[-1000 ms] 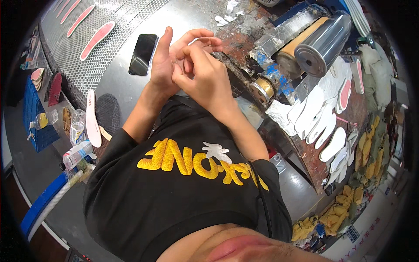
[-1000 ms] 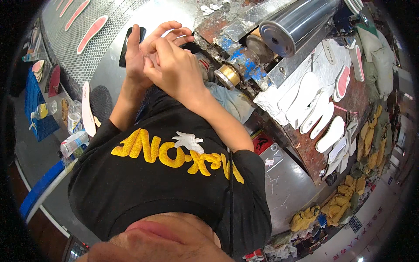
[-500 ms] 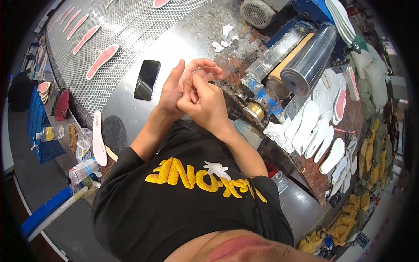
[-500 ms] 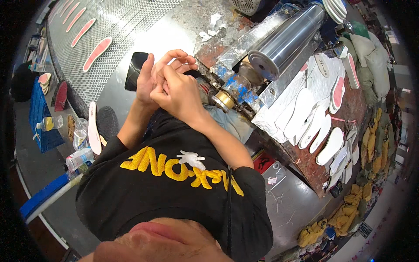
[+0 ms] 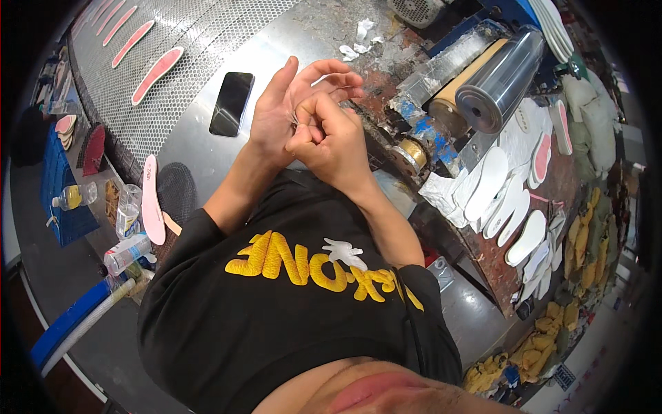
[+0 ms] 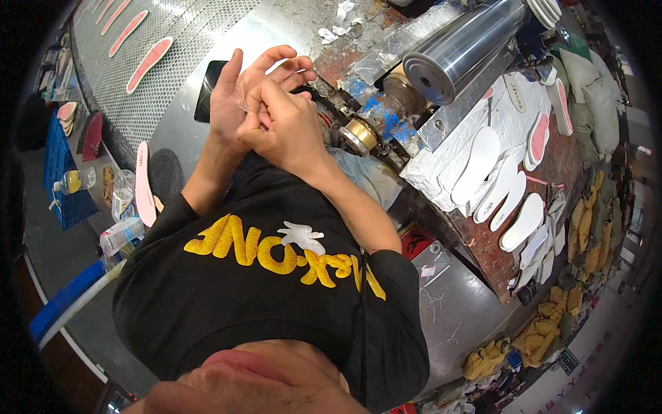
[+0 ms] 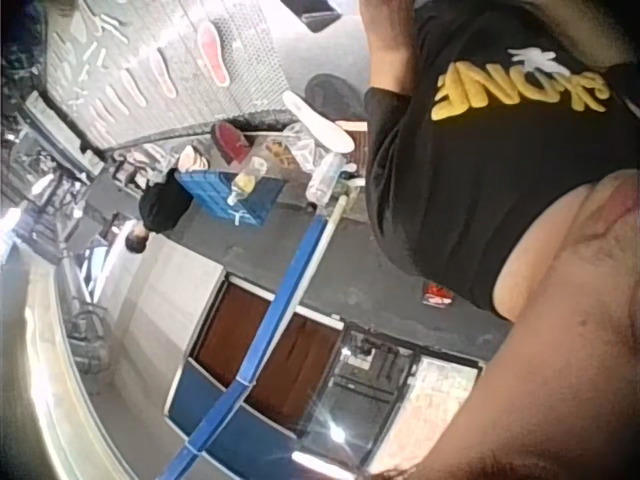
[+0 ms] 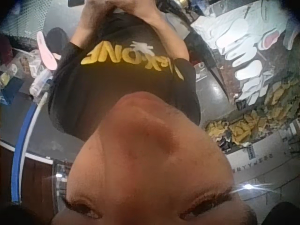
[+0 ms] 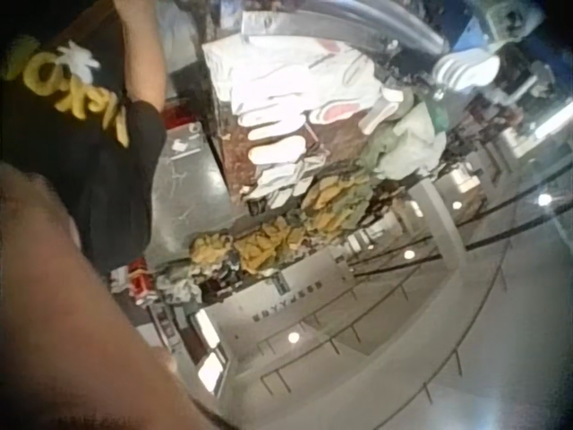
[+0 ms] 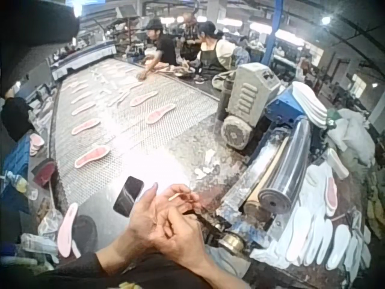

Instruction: Applying adhesive to shoe insoles using a roller machine.

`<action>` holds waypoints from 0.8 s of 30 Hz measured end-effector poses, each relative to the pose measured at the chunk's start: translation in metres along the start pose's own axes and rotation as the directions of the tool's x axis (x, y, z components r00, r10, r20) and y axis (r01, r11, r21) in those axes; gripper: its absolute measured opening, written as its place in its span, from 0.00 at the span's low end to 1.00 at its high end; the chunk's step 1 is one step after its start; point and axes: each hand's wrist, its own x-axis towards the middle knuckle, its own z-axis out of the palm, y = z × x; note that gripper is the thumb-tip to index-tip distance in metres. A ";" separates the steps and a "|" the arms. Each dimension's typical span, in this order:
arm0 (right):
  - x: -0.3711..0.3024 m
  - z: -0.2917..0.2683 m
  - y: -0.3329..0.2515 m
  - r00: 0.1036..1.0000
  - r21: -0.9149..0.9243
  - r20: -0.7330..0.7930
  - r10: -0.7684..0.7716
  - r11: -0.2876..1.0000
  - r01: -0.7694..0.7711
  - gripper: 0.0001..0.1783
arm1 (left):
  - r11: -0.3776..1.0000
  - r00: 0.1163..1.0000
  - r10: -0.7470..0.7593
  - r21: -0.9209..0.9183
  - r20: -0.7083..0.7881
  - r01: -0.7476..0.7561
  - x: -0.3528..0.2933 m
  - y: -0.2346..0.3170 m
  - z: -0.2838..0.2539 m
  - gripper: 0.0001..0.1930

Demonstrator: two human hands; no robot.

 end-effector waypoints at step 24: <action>0.014 0.002 -0.004 0.952 -0.242 -0.127 -0.277 0.940 0.241 0.10 | 0.976 0.997 -0.068 -0.204 0.035 0.074 -0.001 0.015 -0.007 0.39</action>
